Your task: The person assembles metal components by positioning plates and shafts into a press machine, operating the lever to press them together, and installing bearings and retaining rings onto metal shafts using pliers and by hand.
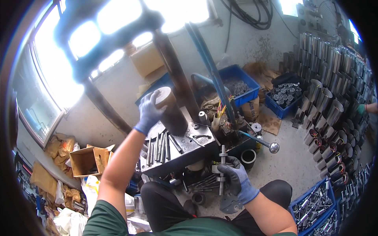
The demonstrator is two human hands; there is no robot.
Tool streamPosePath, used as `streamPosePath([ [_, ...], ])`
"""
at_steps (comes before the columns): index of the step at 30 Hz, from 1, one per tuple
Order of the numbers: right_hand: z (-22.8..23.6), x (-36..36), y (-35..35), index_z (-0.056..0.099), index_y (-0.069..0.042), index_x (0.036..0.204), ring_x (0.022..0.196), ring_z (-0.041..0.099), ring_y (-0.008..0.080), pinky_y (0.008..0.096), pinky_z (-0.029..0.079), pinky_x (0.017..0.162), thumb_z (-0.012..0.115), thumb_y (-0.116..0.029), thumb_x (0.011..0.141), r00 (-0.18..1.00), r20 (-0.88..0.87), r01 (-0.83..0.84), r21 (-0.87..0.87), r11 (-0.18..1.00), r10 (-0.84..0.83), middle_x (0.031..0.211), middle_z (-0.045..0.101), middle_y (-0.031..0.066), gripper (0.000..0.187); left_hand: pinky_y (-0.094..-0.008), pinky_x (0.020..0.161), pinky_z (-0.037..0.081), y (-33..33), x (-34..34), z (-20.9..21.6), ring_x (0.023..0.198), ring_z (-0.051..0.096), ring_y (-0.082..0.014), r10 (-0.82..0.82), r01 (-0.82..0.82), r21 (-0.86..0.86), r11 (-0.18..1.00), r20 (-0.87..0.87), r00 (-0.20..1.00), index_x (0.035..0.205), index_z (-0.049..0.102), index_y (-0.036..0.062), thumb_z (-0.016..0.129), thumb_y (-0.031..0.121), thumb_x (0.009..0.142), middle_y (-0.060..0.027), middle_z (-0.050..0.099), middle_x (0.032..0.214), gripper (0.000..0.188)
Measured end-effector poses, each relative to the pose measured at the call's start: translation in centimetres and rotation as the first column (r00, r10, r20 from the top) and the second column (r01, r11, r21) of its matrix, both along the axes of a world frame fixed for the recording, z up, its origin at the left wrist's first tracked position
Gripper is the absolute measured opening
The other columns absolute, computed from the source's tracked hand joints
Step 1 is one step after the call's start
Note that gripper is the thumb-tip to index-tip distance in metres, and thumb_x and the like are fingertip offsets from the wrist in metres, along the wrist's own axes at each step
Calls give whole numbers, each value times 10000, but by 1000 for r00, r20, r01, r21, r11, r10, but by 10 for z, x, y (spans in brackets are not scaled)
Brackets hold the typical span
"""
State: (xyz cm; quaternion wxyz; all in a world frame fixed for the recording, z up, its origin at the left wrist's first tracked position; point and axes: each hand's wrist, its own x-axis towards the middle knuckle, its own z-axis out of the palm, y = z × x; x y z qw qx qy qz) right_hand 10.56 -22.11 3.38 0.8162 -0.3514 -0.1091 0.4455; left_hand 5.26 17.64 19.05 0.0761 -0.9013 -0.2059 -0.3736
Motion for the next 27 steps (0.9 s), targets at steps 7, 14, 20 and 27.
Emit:
streamPosePath([
  [7, -23, 13, -3, 580, -94, 1237, 877, 704, 189, 354, 616, 753, 754, -61, 903, 994, -97, 37, -61, 997, -42, 1031, 685, 60, 378, -566, 1194, 327, 10, 24, 12, 1482, 412, -375, 179, -189, 24, 982, -461, 869, 1578, 441, 215, 839, 412, 775, -131, 511, 1560, 917],
  [14, -10, 8, -2, 566, -85, 1290, 788, 649, 123, 277, 560, 652, 754, -90, 913, 992, -124, 35, -25, 999, -37, 928, 640, 20, 421, -570, 1148, 378, 39, 20, -7, 1407, 485, -406, 138, -119, 80, 990, -291, 947, 1516, 519, 222, 790, 301, 743, -152, 538, 1516, 823],
  [20, -27, 19, -8, 662, -70, 1185, 921, 712, 225, 384, 607, 785, 706, -174, 958, 986, -165, 14, -8, 1000, -15, 1043, 736, 92, 253, -503, 1109, 410, -31, 12, -49, 1285, 549, -378, -218, 161, 313, 936, 155, 964, 1338, 647, 129, 761, 272, 828, -149, 633, 1334, 542],
  [27, -23, 26, -21, 648, -59, 1238, 954, 721, 245, 417, 630, 793, 683, -255, 997, 975, -170, 140, -40, 989, -145, 1092, 714, 122, 313, -463, 947, 509, -163, -50, -234, 1072, 631, -327, -808, 733, -435, 523, -528, 263, 1278, 654, 105, 739, 257, 808, -118, 644, 1168, 501],
])
